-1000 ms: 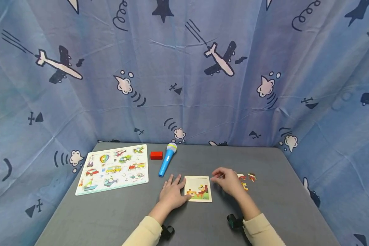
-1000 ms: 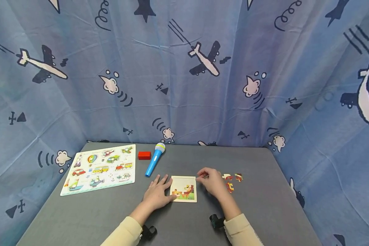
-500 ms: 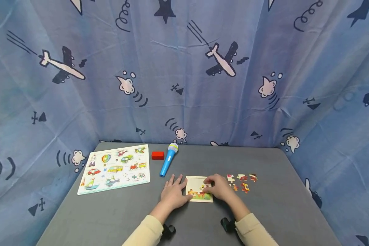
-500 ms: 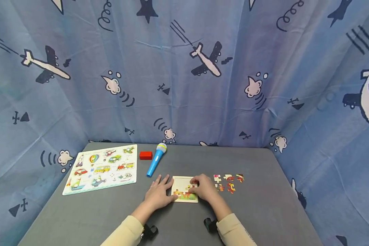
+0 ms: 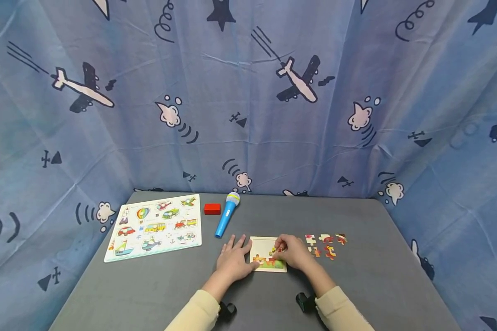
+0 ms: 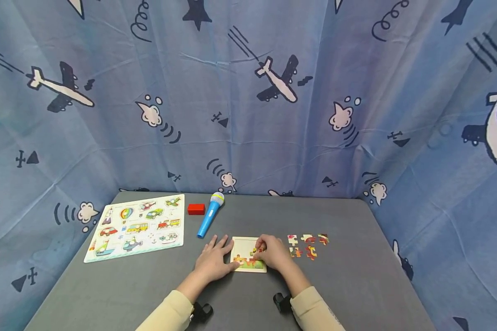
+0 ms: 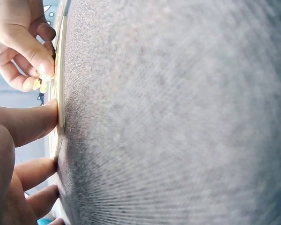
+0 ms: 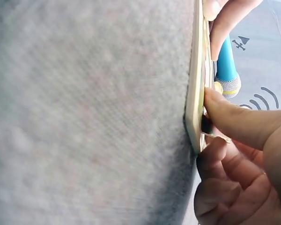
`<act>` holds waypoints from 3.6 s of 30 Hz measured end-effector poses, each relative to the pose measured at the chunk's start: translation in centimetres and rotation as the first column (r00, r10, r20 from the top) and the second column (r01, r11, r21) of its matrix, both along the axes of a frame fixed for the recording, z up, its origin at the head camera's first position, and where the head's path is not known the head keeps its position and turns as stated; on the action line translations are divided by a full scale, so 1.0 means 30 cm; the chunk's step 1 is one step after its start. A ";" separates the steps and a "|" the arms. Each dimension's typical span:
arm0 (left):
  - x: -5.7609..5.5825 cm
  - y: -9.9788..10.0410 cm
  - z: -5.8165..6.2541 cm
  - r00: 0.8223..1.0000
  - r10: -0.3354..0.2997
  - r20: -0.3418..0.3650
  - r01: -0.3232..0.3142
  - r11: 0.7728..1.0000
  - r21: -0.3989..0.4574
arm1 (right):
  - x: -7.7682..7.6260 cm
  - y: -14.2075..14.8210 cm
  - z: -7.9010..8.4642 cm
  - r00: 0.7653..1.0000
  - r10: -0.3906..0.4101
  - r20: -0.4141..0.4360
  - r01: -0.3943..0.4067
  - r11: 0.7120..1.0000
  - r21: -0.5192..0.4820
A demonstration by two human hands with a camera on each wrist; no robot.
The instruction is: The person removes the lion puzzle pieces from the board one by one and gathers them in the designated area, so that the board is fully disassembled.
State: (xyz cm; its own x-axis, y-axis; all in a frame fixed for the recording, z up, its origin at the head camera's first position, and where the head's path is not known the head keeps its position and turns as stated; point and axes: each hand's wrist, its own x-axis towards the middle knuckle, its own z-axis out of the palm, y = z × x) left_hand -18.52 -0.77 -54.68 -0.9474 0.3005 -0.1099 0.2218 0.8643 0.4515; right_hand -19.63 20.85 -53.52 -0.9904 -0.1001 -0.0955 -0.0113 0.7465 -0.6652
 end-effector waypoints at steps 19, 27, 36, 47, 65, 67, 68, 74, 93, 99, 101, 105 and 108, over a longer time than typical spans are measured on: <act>-0.004 -0.001 -0.008 1.000 -0.004 -0.008 0.004 1.000 -0.002 | 0.012 0.073 0.005 0.997 -0.052 -0.057 0.043 0.989 -0.144; -0.001 -0.009 0.005 0.999 -0.050 0.007 0.050 0.999 -0.018 | 0.040 0.212 0.037 0.996 -0.056 -0.070 0.046 0.989 -0.139; -0.004 -0.031 0.012 0.992 -0.108 0.059 0.110 0.994 -0.027 | 0.114 0.387 0.079 0.972 -0.234 -0.032 0.229 0.968 -0.106; -0.005 -0.027 0.004 0.991 -0.118 0.056 0.119 0.993 -0.018 | 0.159 0.580 0.057 0.935 -0.355 0.006 0.355 0.935 -0.016; -0.005 -0.034 0.014 0.993 -0.105 0.056 0.106 0.994 -0.028 | 0.132 0.612 0.010 0.923 -0.384 -0.025 0.383 0.911 0.149; -0.004 -0.034 0.011 0.993 -0.103 0.057 0.105 0.994 -0.031 | 0.131 0.612 0.009 0.923 -0.385 -0.022 0.384 0.913 0.136; -0.003 -0.034 0.011 0.993 -0.102 0.058 0.104 0.994 -0.030 | 0.129 0.611 0.009 0.922 -0.385 -0.026 0.385 0.914 0.130; -0.007 -0.033 0.011 0.993 -0.104 0.063 0.106 0.994 -0.027 | 0.116 0.561 0.051 0.926 -0.362 -0.109 0.372 0.925 0.082; -0.030 -0.050 0.068 0.978 -0.168 0.126 0.186 0.970 -0.157 | 0.050 0.259 0.138 0.962 -0.231 -0.145 0.226 0.973 -0.053; -0.030 -0.052 0.061 0.983 -0.157 0.092 0.169 0.975 -0.144 | 0.046 0.183 0.121 0.970 -0.213 -0.119 0.202 0.974 -0.100; -0.029 -0.052 0.056 0.986 -0.148 0.080 0.158 0.979 -0.128 | 0.048 0.156 0.112 0.973 -0.205 -0.108 0.192 0.974 -0.119; -0.025 -0.050 0.045 0.989 -0.135 0.062 0.142 0.984 -0.111 | 0.055 0.094 0.089 0.980 -0.185 -0.075 0.172 0.973 -0.157; -0.022 -0.049 0.046 0.990 -0.127 0.062 0.133 0.985 -0.108 | 0.061 0.046 0.075 0.985 -0.165 -0.055 0.153 0.972 -0.179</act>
